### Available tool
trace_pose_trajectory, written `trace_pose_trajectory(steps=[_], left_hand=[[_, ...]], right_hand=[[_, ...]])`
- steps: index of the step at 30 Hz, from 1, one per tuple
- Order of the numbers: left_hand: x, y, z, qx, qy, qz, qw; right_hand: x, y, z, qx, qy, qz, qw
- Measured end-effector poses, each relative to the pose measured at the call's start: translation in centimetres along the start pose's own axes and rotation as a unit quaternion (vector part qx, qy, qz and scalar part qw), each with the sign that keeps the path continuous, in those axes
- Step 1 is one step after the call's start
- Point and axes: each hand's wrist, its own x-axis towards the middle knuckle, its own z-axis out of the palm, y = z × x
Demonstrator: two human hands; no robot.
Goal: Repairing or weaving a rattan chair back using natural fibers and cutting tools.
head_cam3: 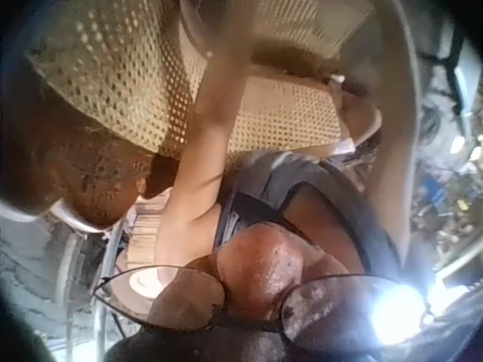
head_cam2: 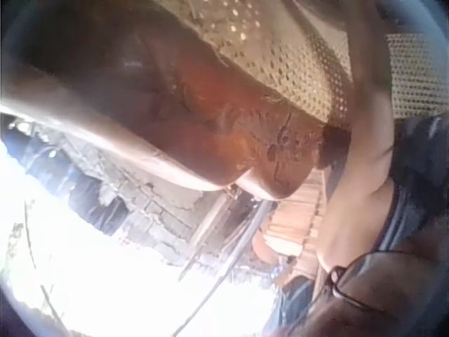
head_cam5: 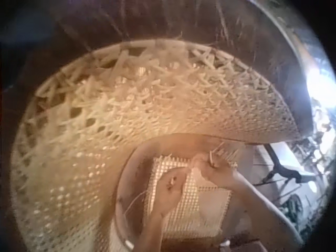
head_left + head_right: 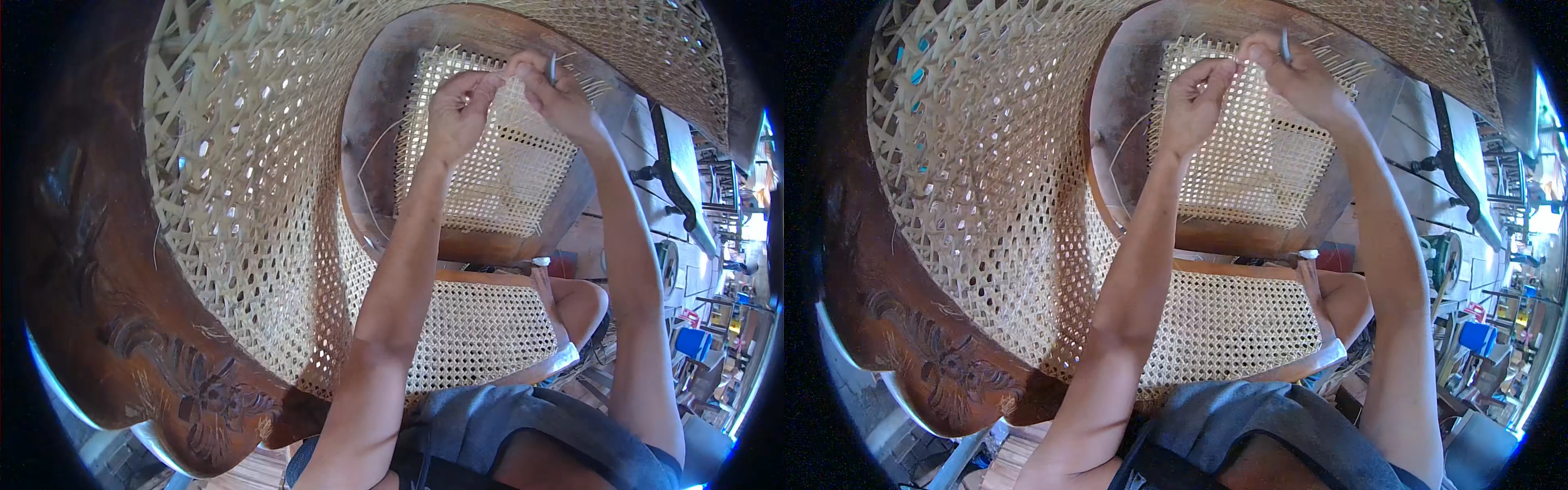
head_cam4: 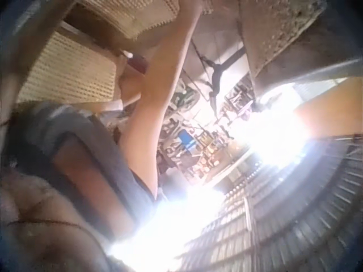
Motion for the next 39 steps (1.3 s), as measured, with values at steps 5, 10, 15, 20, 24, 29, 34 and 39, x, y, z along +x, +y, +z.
trace_pose_trajectory(steps=[5,10,15,20,24,29,34,39], left_hand=[[-0.7,-1.8,-2.9,0.032,0.094,0.058,0.993],[-0.4,-3.1,-5.7,0.107,0.108,0.057,0.987],[-0.3,-3.4,-6.3,0.233,0.130,0.029,0.963],[-0.6,-3.5,-6.4,0.321,0.168,0.049,0.931],[-0.5,-3.7,-6.6,0.336,0.173,0.084,0.922],[0.2,-4.1,-7.1,0.373,0.111,0.135,0.911],[0.1,-3.8,-6.9,0.361,0.121,0.074,0.922],[0.1,-3.8,-6.4,0.372,0.117,0.067,0.919]], right_hand=[[0.2,1.4,0.0,0.033,0.033,0.080,0.996],[2.0,7.2,2.1,-0.370,-0.101,-0.047,0.922],[2.3,1.2,6.3,-0.393,-0.080,0.042,0.915],[2.7,-0.3,7.6,-0.464,-0.065,0.029,0.883],[3.1,0.4,9.1,-0.452,-0.016,-0.057,0.890],[3.5,-1.1,9.7,-0.483,-0.017,-0.034,0.875],[4.2,-0.6,9.2,-0.488,-0.034,-0.020,0.872],[4.7,-2.1,8.3,-0.503,-0.069,0.023,0.861]])
